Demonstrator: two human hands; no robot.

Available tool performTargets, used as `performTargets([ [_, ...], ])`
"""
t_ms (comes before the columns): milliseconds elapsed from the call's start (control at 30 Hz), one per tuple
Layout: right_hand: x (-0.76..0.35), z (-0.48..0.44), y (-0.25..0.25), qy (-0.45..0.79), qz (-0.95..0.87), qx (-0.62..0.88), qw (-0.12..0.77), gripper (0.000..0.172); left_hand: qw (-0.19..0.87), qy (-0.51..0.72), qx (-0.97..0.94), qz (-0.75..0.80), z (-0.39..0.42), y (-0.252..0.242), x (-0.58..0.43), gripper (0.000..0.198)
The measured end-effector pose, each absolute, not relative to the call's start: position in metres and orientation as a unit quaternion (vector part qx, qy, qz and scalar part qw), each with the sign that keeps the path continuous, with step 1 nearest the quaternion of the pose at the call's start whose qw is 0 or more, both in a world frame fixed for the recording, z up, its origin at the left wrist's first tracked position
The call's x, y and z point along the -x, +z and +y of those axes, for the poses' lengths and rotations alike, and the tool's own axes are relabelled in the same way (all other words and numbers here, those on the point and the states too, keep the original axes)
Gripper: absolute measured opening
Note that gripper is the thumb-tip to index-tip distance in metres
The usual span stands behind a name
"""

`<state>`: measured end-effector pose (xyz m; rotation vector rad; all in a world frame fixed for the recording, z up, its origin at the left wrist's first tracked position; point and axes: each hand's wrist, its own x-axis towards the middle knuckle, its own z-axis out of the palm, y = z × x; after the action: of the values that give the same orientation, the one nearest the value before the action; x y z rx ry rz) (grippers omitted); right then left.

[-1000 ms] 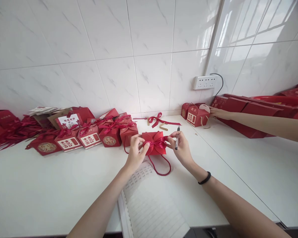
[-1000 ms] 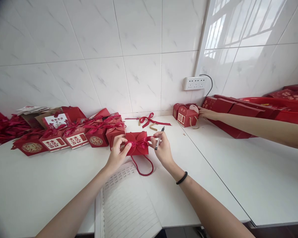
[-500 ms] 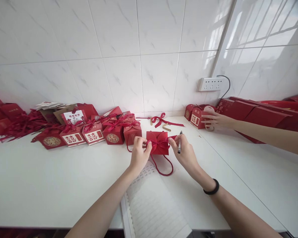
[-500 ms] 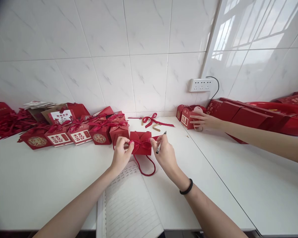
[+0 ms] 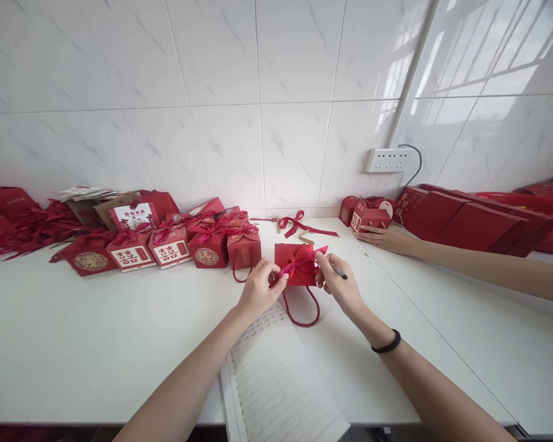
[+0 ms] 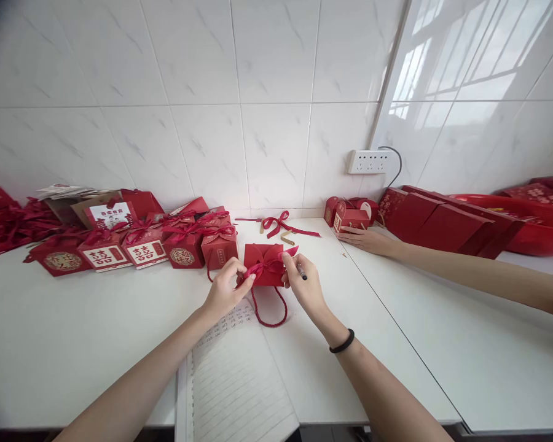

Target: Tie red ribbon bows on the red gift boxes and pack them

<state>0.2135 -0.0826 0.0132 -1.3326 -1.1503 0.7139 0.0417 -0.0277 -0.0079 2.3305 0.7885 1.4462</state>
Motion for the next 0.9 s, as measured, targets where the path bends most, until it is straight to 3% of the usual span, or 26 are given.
performTargets([
  [200,-0.216,-0.081,0.010,0.297,-0.511,0.530,0.608,0.027,0.145,0.479,-0.840,0.210,-0.030,-0.004,-0.037,0.012],
  [333,-0.214,-0.081,0.005,0.292,-0.531,0.508,0.612,0.017,0.158,0.496,-0.816,0.251,-0.031,-0.004,-0.036,0.009],
  [533,-0.209,-0.084,-0.005,0.153,-0.607,0.471,0.622,0.017,0.153,0.577,-0.705,0.382,-0.027,-0.007,-0.037,0.023],
  [767,-0.210,-0.083,-0.005,0.107,-0.638,0.452,0.614,0.017,0.244,0.514,-0.752,0.332,-0.031,-0.002,-0.034,0.015],
  [900,-0.211,-0.081,-0.003,0.102,-0.625,0.466,0.618,0.019,0.172,0.496,-0.788,0.322,-0.034,-0.003,-0.036,0.024],
])
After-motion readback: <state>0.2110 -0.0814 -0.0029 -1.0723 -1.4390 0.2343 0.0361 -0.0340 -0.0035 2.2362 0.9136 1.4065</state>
